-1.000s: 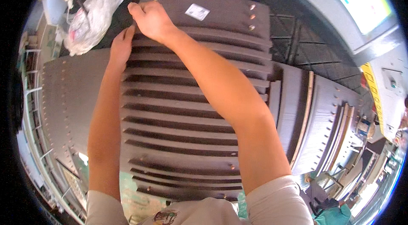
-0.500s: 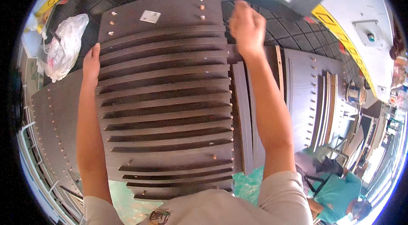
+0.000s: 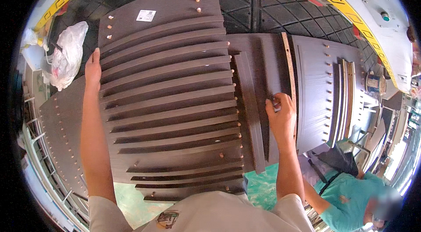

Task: The person inserts thin wooden strips into slots on a large dark panel, then uses a scraper to smooth the surface and a cloth to wipe it. The person stacks the finished panel with others and picks up additional strips.

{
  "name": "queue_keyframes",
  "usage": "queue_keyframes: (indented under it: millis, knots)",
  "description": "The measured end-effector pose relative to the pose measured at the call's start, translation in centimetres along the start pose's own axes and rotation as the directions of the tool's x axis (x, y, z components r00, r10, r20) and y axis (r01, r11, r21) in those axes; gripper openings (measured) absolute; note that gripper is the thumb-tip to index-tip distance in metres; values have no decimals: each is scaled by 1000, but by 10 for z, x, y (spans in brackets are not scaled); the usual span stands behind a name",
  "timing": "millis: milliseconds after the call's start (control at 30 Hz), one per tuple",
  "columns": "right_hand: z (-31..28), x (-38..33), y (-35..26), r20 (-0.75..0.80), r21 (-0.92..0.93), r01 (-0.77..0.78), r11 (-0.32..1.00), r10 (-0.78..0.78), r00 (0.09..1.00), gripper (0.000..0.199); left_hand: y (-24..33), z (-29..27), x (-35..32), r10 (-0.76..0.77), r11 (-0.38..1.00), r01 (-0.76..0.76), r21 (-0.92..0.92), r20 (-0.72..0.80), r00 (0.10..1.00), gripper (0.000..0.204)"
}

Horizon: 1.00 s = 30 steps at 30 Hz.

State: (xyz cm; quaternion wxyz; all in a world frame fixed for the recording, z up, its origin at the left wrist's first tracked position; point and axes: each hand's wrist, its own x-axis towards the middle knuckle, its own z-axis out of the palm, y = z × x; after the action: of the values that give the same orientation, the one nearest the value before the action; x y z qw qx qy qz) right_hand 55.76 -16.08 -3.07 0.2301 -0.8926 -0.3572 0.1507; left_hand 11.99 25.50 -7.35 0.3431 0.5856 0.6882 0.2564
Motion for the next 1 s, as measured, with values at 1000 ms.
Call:
queue_keyframes:
  millis: [1000]
  knots:
    - [22,185,-193,455,199,528,826,-555,697,39,63,-36,39,79,768,45,-638,164,983,64]
